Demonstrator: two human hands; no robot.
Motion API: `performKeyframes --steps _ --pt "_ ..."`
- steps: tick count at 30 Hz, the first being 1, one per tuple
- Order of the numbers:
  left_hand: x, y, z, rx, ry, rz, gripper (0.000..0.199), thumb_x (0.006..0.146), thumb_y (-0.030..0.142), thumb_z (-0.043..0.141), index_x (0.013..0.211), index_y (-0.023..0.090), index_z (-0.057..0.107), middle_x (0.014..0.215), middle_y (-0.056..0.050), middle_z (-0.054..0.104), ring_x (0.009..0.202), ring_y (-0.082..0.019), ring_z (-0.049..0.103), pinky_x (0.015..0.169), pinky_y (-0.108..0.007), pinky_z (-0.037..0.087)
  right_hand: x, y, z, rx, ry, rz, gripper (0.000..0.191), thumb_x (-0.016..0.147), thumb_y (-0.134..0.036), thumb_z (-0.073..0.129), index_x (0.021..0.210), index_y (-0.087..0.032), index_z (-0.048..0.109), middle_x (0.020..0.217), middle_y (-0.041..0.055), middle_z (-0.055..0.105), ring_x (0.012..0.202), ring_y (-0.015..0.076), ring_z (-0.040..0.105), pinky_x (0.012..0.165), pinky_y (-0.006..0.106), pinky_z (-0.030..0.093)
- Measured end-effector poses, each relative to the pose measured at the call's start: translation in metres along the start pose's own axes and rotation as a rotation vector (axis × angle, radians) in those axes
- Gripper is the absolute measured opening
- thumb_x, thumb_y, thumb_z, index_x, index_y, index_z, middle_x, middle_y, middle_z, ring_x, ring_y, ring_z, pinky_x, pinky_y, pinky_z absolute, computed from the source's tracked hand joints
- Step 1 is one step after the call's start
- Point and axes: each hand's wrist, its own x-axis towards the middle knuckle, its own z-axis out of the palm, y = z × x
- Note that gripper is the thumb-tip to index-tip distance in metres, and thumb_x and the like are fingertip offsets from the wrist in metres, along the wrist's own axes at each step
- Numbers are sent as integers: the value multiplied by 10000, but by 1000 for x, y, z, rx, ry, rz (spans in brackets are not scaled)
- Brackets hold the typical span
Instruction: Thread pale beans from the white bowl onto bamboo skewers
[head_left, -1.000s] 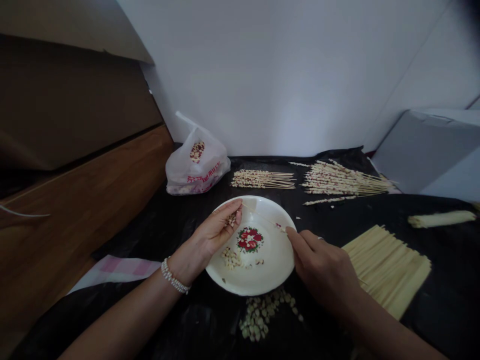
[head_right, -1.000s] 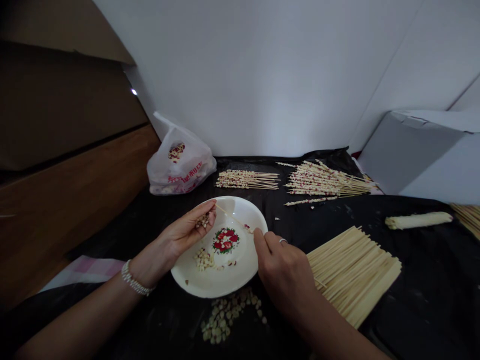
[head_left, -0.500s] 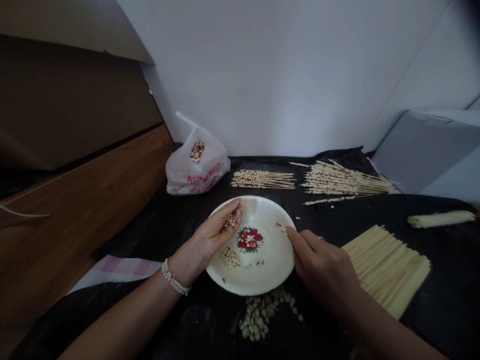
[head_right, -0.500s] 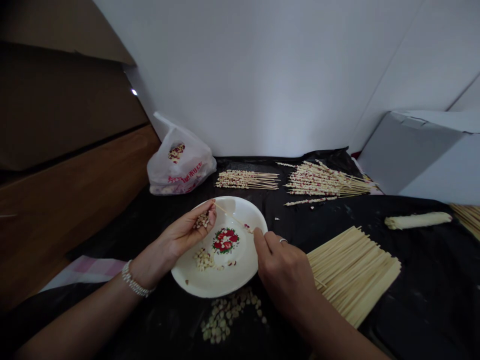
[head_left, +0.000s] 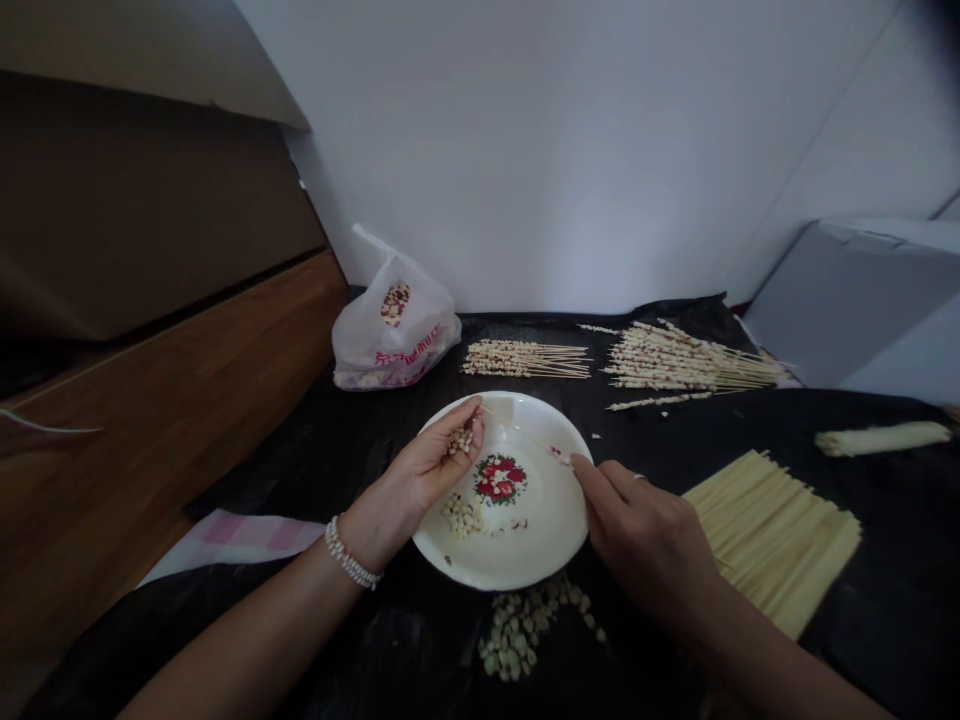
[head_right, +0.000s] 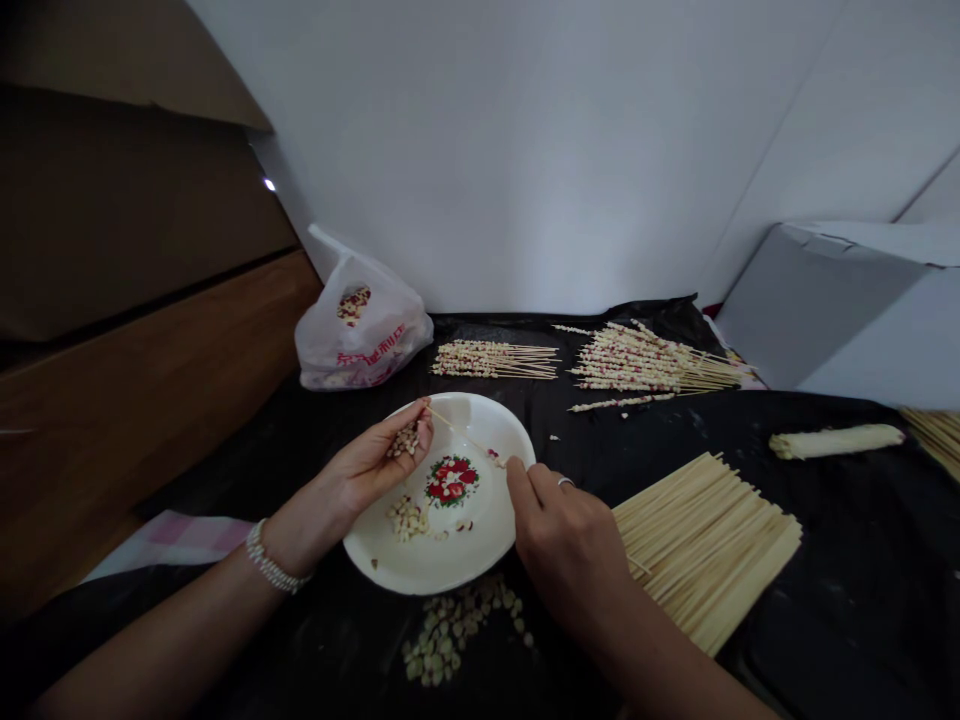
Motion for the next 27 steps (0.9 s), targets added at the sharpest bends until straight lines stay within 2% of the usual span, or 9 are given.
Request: performKeyframes --steps 17,27 --pt "-11 -5 10 36 46 -5 149 873 38 561 974 105 648 802 -41 669 665 -86 660 627 -156 574 -1 -1 0 8 23 -8 310 945 -104 434 1067 -22 706 657 64 622 469 178 567 421 310 392" --pt "-16 -13 13 141 84 139 157 834 -32 569 835 93 664 757 -36 666 606 -77 646 590 -140 562 -2 -3 -1 17 7 5 309 945 -107 423 1053 -37 704 659 60 621 461 173 555 425 307 381"
